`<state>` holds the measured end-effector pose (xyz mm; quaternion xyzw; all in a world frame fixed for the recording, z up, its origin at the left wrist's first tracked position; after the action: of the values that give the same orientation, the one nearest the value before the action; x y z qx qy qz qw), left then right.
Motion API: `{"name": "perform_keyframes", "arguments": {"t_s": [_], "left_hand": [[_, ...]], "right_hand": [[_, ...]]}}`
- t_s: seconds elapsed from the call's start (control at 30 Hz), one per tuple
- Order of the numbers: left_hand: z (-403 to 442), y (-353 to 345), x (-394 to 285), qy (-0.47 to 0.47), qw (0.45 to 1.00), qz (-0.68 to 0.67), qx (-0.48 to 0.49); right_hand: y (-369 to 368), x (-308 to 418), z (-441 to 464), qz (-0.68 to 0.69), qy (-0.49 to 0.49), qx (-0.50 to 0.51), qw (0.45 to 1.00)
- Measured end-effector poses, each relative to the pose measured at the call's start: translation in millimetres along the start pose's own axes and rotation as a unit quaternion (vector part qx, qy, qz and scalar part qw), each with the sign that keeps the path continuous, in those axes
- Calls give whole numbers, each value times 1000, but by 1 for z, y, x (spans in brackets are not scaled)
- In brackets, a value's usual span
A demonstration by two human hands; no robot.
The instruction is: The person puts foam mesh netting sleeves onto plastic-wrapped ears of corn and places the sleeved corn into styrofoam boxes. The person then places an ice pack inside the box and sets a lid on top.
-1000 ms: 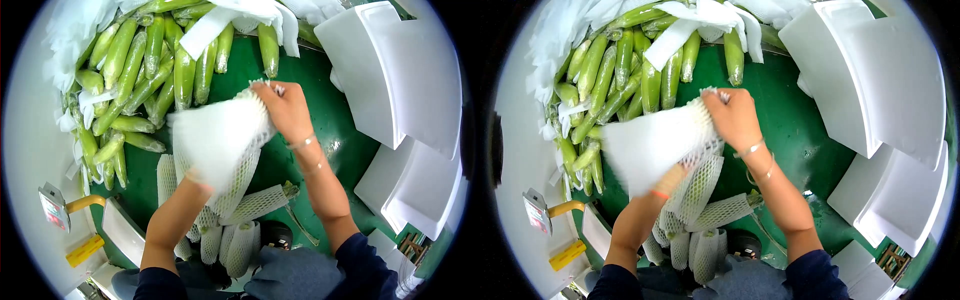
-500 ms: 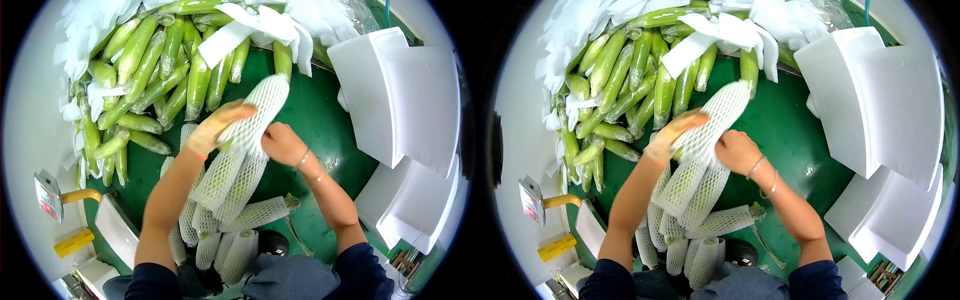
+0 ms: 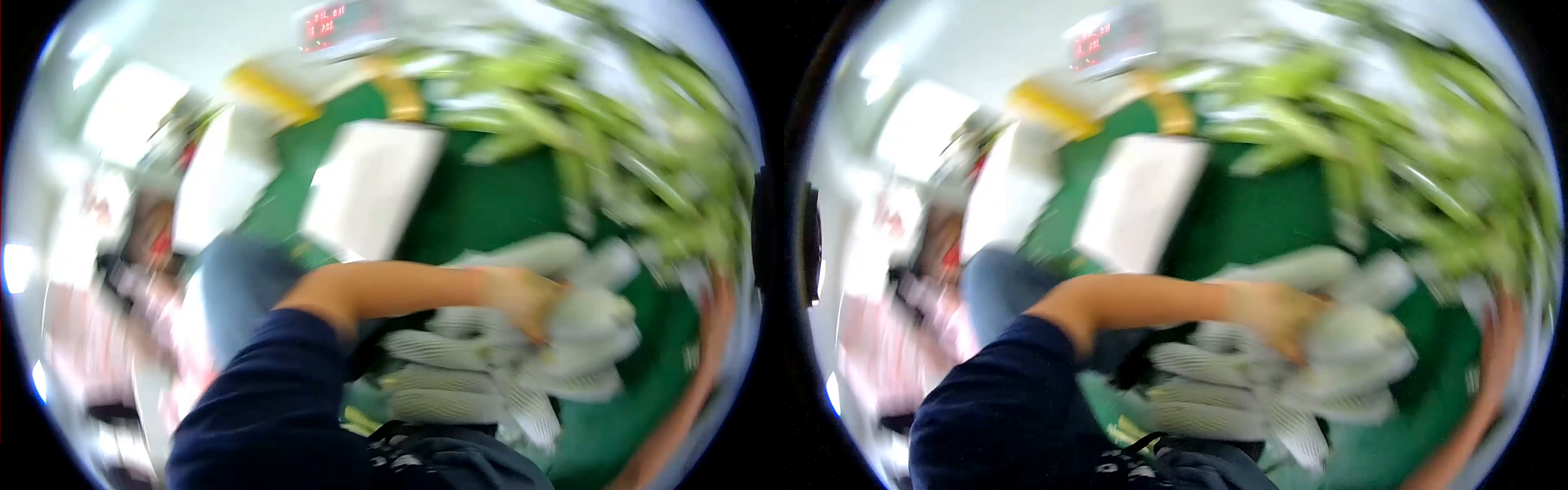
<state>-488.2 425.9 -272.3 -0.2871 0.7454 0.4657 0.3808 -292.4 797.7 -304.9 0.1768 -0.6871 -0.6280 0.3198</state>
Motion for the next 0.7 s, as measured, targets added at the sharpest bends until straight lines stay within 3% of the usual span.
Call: {"name": "perform_keyframes", "arguments": {"t_s": [0.03, 0.1, 0.13, 0.17, 0.2, 0.23, 0.27, 0.37, 0.43, 0.5, 0.6, 0.63, 0.67, 0.7], "left_hand": [[-2, 0, 6, -29, 998, 28, -47], [-15, 18, 2, 47, 998, 18, -32], [-14, 26, 7, 51, 994, 88, -45], [6, 28, 6, -22, 982, 157, -98], [6, 54, -14, -33, 968, 174, -178], [8, 78, -30, -108, 925, 131, -339], [29, 83, -31, -178, 906, 37, -382], [83, 81, -47, -317, 866, -8, -387], [113, 75, -46, -348, 856, -33, -380], [144, 69, -25, -289, 875, -140, -362], [154, 76, -12, -315, 841, -156, -410], [151, 79, -8, -279, 847, -174, -417], [165, 80, -19, -274, 877, 29, -394], [186, 74, -21, -251, 845, 274, -384]], "right_hand": [[35, 59, -45, 114, 24, -51, 992], [79, 131, -109, 71, 20, -56, 996], [94, 159, -138, 50, 19, -59, 997], [94, 188, -156, 55, 35, -52, 997], [71, 233, -146, 103, 72, -27, 992], [44, 275, -132, 155, 106, 1, 982], [23, 310, -126, 196, 130, 22, 972], [-15, 376, -119, 275, 177, 67, 943], [-26, 393, -119, 297, 190, 84, 932], [-34, 401, -117, 308, 191, 94, 927], [-43, 403, -110, 319, 188, 98, 924], [-46, 401, -106, 319, 183, 96, 925], [-49, 396, -102, 320, 179, 95, 926], [-52, 390, -97, 316, 172, 90, 928]]}}
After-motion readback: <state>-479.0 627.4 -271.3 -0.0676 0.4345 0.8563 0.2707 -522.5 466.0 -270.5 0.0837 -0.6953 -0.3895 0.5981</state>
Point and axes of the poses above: each hand's wrist, its own z-axis towards the middle knuckle, its own y-axis out of the back of the hand, x = y × z, the point moved 8 cm from there along z, towards the middle knuckle, and after that the axes turned 12 degrees about -y, right-handed, at the moved point
